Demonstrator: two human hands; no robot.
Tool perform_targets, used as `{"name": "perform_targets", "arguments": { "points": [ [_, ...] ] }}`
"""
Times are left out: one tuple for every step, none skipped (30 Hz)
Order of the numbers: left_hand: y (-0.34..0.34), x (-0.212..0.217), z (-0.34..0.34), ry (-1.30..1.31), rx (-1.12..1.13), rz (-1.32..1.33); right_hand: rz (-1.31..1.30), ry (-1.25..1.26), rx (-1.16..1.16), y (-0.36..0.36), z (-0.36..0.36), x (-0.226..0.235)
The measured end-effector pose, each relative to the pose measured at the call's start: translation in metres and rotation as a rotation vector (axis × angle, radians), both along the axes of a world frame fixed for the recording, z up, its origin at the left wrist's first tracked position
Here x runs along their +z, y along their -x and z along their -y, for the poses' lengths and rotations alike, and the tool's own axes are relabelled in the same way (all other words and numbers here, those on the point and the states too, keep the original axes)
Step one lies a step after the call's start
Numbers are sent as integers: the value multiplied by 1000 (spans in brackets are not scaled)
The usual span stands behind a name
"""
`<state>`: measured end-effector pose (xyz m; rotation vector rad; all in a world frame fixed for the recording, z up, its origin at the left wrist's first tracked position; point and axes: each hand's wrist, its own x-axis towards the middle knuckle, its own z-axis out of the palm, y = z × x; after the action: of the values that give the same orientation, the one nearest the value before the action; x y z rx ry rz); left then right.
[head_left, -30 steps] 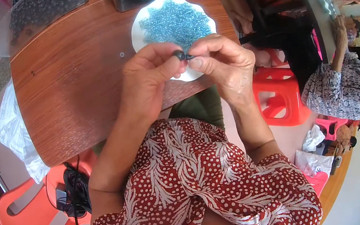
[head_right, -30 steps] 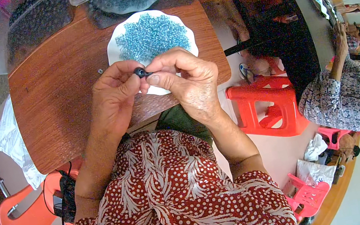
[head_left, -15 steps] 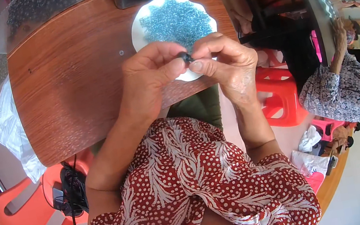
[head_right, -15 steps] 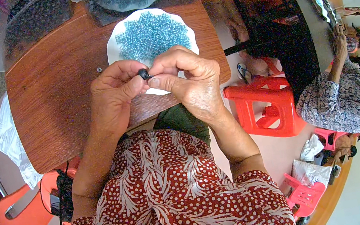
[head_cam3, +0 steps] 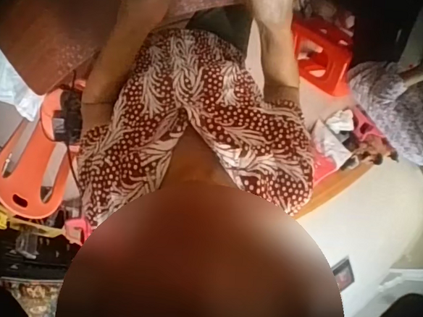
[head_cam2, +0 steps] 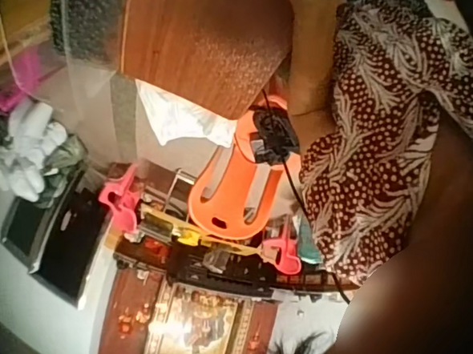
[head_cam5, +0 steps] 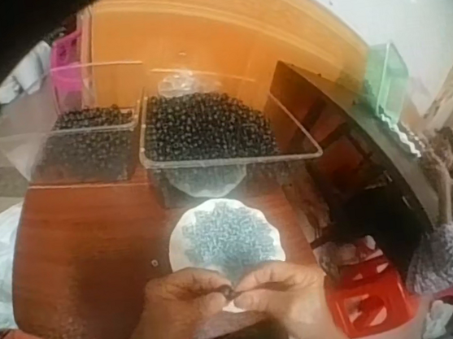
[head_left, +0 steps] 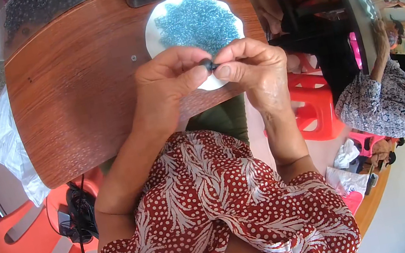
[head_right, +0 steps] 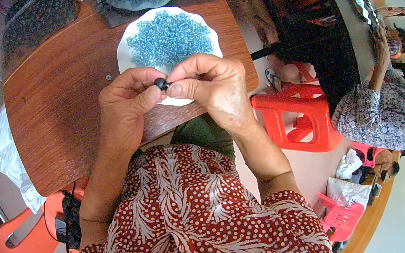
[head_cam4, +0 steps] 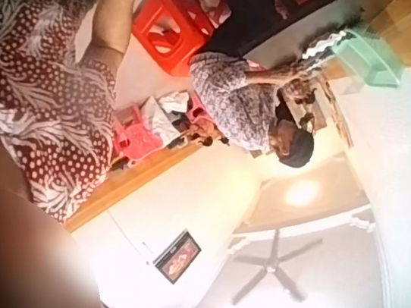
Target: Assembling small blue beads onto black components at a manual workstation.
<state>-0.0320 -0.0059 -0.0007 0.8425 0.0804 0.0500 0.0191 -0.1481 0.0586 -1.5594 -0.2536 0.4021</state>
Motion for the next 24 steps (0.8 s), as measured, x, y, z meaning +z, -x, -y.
{"name": "perform_targets", "arguments": {
  "points": [
    [0,-1,0,1,1,-2,-49,-20,6,-2,0,-1],
    [-1,-3,0,15,-3,-4,-50,-19,7,-4,0,-1],
    [-1,-3,0,28,-6,-5,-109,-48,19,-6,0,-2],
    [-2,-3,0,29,-6,-6,-166,-78,30,-8,0,-2],
    [-2,-3,0,37,-5,-23,-167,-77,30,-9,0,-3],
    [-3,-2,0,44,-4,-39,-194,-86,32,-10,0,-4],
    [-2,-3,0,45,-4,-40,-222,-94,35,-10,0,-4],
    [-2,-5,-2,13,-10,-48,-223,-94,35,-11,0,-5],
    [-2,-6,-2,-18,-16,-55,-239,-110,46,-11,0,-5],
    [-2,-5,-2,-17,-15,-57,-255,-125,58,-11,-1,-5],
    [-1,-5,-2,-23,-13,-72,-258,-124,59,-11,-1,-4],
    [-1,-5,-1,-29,-12,-86,-256,-114,60,-10,0,-4],
    [0,-4,-2,-28,-11,-88,-254,-104,60,-10,0,-4],
    [0,-5,-2,-24,-26,-104,-257,-103,60,-9,0,-5],
    [1,-5,-2,-20,-40,-121,-235,-83,64,-9,0,-6],
    [0,-5,-3,-19,-39,-124,-214,-63,70,-9,0,-6],
    [0,-6,-3,-22,-40,-130,-219,-61,71,-10,-1,-7],
    [0,-7,-4,-26,-40,-138,-221,-49,83,-11,-2,-8],
    [-1,-5,-3,-26,-43,-130,-208,-40,91,-11,0,-6],
    [-1,-3,-3,-24,-59,-131,-200,-39,88,-11,2,-5],
    [0,-2,-2,-22,-76,-132,-218,-95,120,-12,4,-6],
    [-1,-4,-3,-20,-77,-137,-247,-149,154,-15,4,-9],
    [-3,-7,-4,19,-97,-135,-251,-147,153,-18,4,-10],
    [-4,-9,-4,58,-117,-132,-309,-206,198,-20,3,-12]
  ]
}}
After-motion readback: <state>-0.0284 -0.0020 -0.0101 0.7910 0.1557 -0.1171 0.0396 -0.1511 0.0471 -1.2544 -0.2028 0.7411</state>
